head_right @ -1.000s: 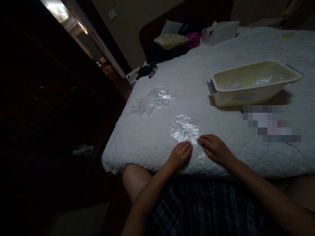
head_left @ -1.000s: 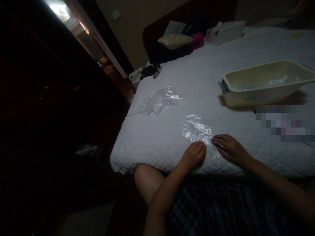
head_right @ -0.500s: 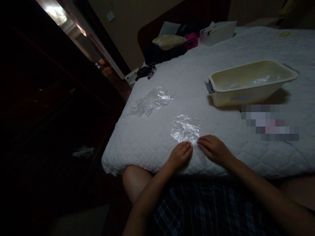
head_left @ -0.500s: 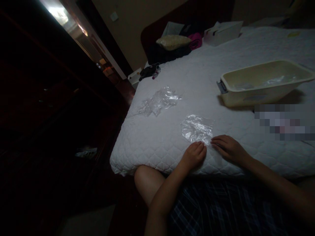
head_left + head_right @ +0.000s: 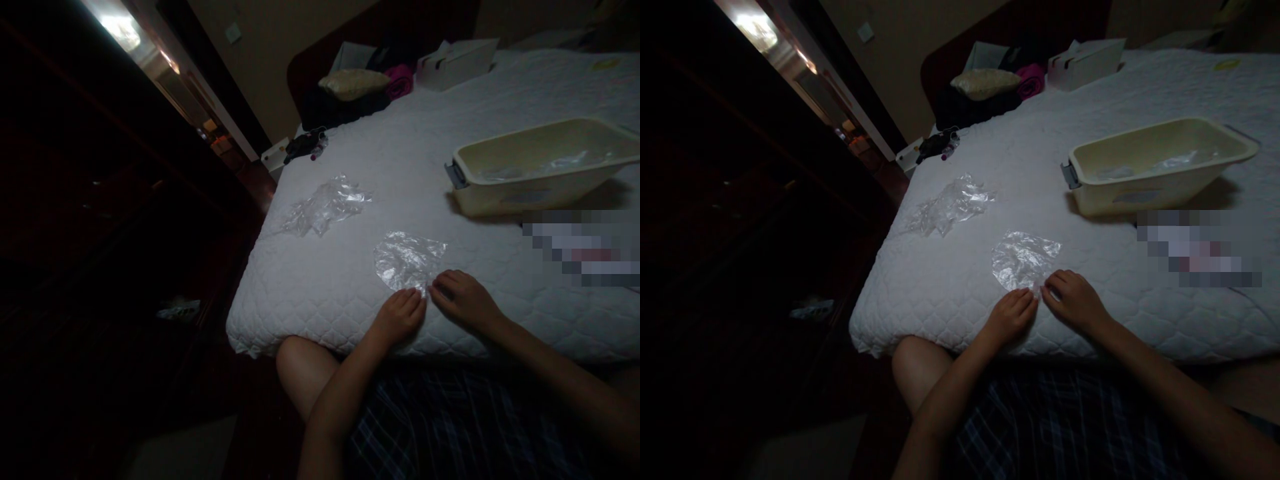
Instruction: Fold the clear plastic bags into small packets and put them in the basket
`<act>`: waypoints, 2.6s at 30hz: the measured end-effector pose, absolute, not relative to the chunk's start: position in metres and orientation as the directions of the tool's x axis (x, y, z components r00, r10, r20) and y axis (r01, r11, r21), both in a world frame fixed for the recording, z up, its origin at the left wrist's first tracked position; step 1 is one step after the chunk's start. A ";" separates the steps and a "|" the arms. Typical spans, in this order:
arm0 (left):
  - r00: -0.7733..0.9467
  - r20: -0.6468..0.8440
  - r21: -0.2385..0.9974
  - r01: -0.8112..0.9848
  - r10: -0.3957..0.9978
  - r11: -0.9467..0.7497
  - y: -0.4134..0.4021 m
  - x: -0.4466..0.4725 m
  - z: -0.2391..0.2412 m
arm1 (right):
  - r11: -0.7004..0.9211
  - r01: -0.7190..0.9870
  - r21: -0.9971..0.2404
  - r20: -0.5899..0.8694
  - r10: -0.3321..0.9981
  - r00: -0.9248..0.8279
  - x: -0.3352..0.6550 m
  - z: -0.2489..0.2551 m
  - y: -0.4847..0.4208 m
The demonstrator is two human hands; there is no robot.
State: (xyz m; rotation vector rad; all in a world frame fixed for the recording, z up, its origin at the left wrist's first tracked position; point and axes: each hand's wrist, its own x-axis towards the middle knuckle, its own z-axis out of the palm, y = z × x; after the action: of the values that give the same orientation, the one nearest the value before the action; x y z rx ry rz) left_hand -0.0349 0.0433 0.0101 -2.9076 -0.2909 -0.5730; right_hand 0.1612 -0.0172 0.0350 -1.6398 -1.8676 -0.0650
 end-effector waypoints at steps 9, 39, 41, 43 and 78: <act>0.905 0.398 -0.130 0.218 0.151 -0.967 0.044 -0.035 0.008 | 0.101 0.933 -0.345 0.492 0.866 0.088 0.153 0.025 -0.011; 0.893 0.408 -0.083 0.244 0.190 -0.966 0.042 -0.034 0.008 | 0.365 0.921 -0.137 0.645 0.738 -0.197 0.148 0.015 -0.026; 0.884 0.426 -0.073 0.244 0.190 -0.967 0.042 -0.034 0.007 | 0.359 0.924 -0.136 0.634 0.748 -0.197 0.148 0.015 -0.025; 0.880 0.438 -0.070 0.241 0.187 -0.968 0.042 -0.033 0.008 | 0.351 0.927 -0.132 0.622 0.758 -0.198 0.148 0.014 -0.025; 0.836 0.428 -0.068 0.409 0.344 -0.910 0.053 -0.051 0.019 | 0.392 0.908 -0.149 0.652 0.729 -0.207 0.148 0.016 -0.027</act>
State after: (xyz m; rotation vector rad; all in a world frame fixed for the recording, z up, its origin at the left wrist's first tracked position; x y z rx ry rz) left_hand -0.0515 0.0530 0.0185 -2.8584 -0.5903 -0.6228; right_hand 0.1485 -0.0266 0.0164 -1.3976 -1.9994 -0.3517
